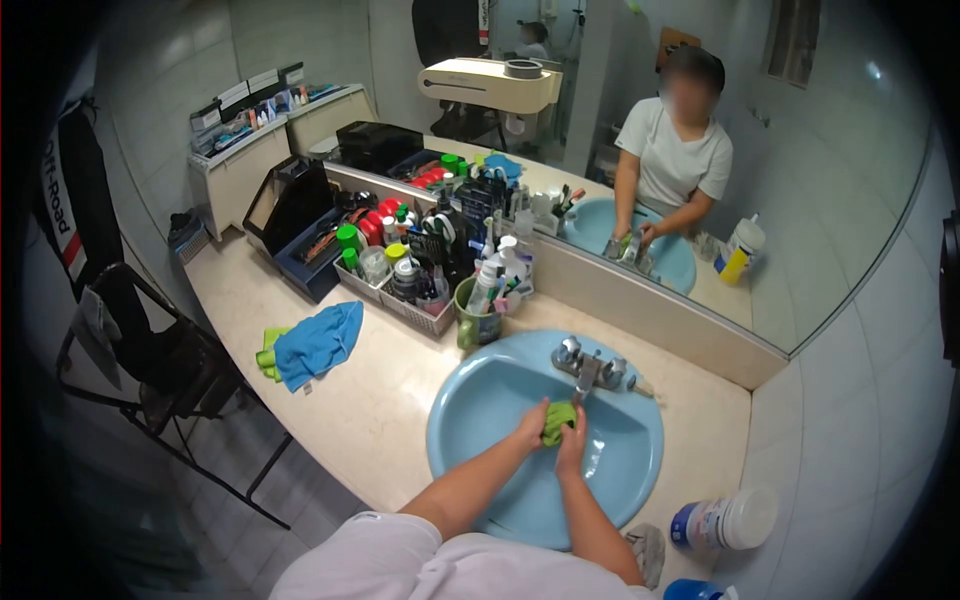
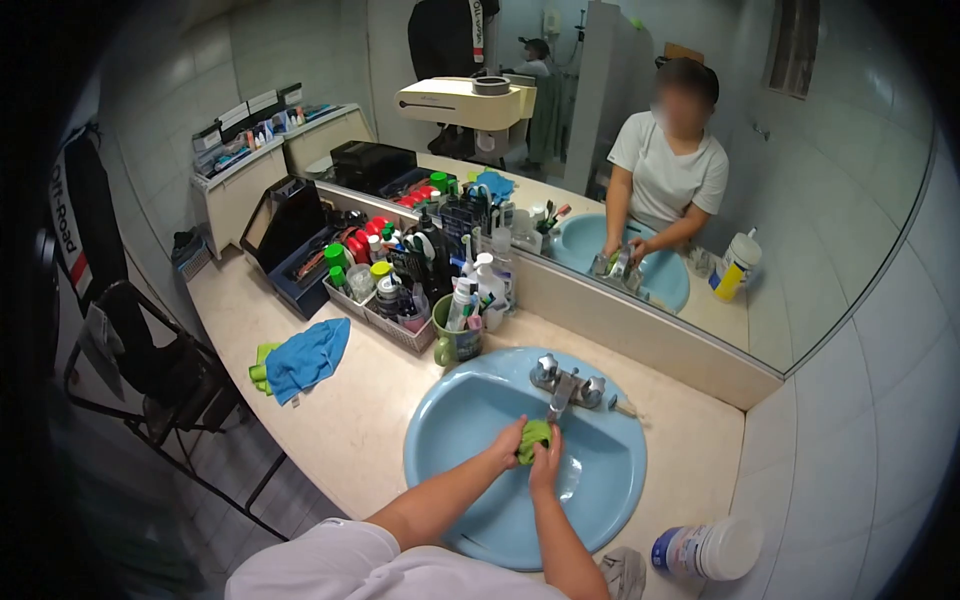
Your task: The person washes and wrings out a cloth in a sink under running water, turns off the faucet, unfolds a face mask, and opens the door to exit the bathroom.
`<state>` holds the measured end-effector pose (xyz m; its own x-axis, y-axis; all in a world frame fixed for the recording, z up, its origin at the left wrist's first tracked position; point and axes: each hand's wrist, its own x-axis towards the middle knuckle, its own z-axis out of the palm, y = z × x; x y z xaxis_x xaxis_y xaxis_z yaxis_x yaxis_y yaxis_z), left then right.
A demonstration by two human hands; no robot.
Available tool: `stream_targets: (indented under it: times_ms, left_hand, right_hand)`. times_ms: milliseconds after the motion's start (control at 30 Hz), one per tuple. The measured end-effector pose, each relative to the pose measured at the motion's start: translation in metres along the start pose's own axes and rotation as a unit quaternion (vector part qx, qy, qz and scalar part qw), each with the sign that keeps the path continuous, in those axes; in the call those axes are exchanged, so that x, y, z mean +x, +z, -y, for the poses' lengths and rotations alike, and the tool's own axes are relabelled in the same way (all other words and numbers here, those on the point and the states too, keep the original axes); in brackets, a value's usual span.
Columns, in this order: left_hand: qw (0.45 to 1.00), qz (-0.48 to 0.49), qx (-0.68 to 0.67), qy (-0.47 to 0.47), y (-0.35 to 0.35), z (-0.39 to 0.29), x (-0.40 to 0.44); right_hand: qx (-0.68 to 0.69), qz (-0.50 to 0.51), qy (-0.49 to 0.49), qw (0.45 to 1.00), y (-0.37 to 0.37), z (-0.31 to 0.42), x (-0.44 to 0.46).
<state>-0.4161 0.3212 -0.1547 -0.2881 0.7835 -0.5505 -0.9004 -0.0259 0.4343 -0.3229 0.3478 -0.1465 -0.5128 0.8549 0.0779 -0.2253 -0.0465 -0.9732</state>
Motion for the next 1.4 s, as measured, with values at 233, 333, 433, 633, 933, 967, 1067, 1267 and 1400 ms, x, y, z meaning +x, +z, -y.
stream_targets:
  times_ms: [233, 333, 433, 633, 933, 967, 1067, 1267, 1400]
  left_hand:
    - [0.999, 0.01, 0.037, -0.026, 0.008, -0.001, -0.017]
    - [0.994, -0.06, 0.058, -0.076, 0.035, -0.028, -0.057]
    - [0.994, -0.033, 0.019, -0.105, 0.037, -0.031, -0.059]
    - [0.947, -0.203, 0.2, 0.148, 0.004, 0.009, 0.016]
    - [0.955, -0.221, 0.143, 0.139, -0.002, -0.003, 0.01]
    - [0.944, -0.224, 0.185, 0.154, -0.028, -0.001, 0.034]
    - [0.963, -0.204, 0.124, 0.123, -0.055, 0.006, 0.061]
    - [0.984, -0.124, 0.116, 0.046, -0.046, 0.009, 0.052]
    - [0.917, -0.058, 0.38, 0.108, -0.033, 0.012, 0.06]
  right_hand:
    - [0.048, -0.109, 0.135, 0.984, 0.006, 0.005, 0.015]
    - [-0.032, -0.05, 0.053, 0.997, -0.001, -0.008, 0.023]
    - [-0.09, -0.028, 0.035, 0.995, 0.018, 0.015, 0.019]
    - [-0.165, -0.07, 0.072, 0.981, 0.018, -0.009, 0.031]
    - [-0.453, -0.029, -0.036, 0.89, 0.006, -0.022, 0.057]
    - [-0.537, -0.036, -0.117, 0.835, 0.004, -0.017, 0.053]
    - [-0.381, 0.046, -0.092, 0.919, 0.004, -0.01, 0.053]
    - [-0.09, 0.182, 0.294, 0.934, -0.016, 0.04, 0.068]
    - [-0.368, 0.216, 0.091, 0.9, -0.052, 0.03, 0.097]
